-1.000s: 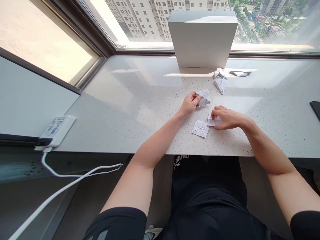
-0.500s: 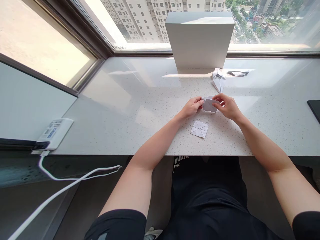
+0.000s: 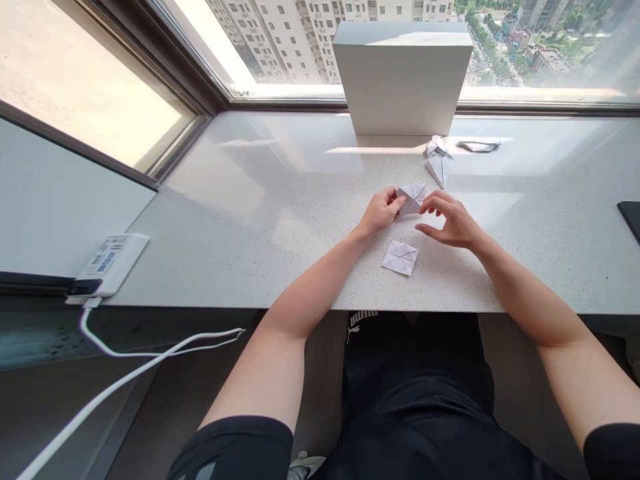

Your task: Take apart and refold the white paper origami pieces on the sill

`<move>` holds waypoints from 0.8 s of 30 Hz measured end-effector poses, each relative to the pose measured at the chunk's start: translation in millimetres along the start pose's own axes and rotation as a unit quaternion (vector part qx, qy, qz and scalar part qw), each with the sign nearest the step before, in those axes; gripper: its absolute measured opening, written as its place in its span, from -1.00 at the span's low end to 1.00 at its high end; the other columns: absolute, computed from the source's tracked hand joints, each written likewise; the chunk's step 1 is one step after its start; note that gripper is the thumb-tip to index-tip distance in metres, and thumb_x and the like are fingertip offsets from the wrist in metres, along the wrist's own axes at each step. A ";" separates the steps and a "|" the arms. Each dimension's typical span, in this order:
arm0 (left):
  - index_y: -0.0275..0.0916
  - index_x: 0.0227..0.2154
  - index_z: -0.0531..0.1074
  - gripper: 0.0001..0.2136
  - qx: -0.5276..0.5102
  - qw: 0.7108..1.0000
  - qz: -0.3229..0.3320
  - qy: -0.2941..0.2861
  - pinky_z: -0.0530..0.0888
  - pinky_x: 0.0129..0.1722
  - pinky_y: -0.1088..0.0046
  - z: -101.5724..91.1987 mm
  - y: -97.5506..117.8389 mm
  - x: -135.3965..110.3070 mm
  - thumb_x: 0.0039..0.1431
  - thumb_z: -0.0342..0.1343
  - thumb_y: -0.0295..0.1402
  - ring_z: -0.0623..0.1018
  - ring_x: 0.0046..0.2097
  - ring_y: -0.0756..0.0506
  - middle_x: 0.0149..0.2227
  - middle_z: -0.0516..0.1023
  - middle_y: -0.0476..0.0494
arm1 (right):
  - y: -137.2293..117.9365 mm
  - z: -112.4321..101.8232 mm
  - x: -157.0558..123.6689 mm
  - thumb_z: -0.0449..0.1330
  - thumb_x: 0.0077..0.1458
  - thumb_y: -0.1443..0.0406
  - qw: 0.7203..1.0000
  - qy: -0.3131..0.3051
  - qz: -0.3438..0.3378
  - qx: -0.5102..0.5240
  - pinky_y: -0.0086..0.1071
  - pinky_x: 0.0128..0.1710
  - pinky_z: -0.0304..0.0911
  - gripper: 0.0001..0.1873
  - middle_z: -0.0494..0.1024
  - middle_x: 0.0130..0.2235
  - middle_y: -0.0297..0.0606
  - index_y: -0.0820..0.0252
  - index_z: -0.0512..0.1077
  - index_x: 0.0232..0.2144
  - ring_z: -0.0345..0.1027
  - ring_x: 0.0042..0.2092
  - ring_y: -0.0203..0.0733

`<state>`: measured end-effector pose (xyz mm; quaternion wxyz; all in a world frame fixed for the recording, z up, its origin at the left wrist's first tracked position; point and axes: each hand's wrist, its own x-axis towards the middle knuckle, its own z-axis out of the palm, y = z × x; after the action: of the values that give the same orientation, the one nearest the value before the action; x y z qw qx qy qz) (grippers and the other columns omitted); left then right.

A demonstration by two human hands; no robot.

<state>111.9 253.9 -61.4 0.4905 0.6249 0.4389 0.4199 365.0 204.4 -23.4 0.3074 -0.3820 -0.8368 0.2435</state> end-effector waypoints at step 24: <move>-0.18 -0.17 0.63 -0.91 -0.049 0.998 -0.040 0.028 0.63 -0.05 0.32 -2.5 1.4 3.8 0.51 0.27 -0.33 0.67 -0.13 -0.14 -0.13 0.74 -0.14 | -4.4 15.0 -3.0 0.51 0.33 0.12 0.975 -0.211 -0.063 -0.003 0.17 0.24 0.53 -0.77 0.77 0.15 -0.06 -0.01 0.62 -0.06 0.59 0.20 0.28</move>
<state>110.7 258.0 -59.2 0.5247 0.5701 0.4562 0.4377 353.9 196.8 -31.9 0.1371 -0.2694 -0.9059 0.2967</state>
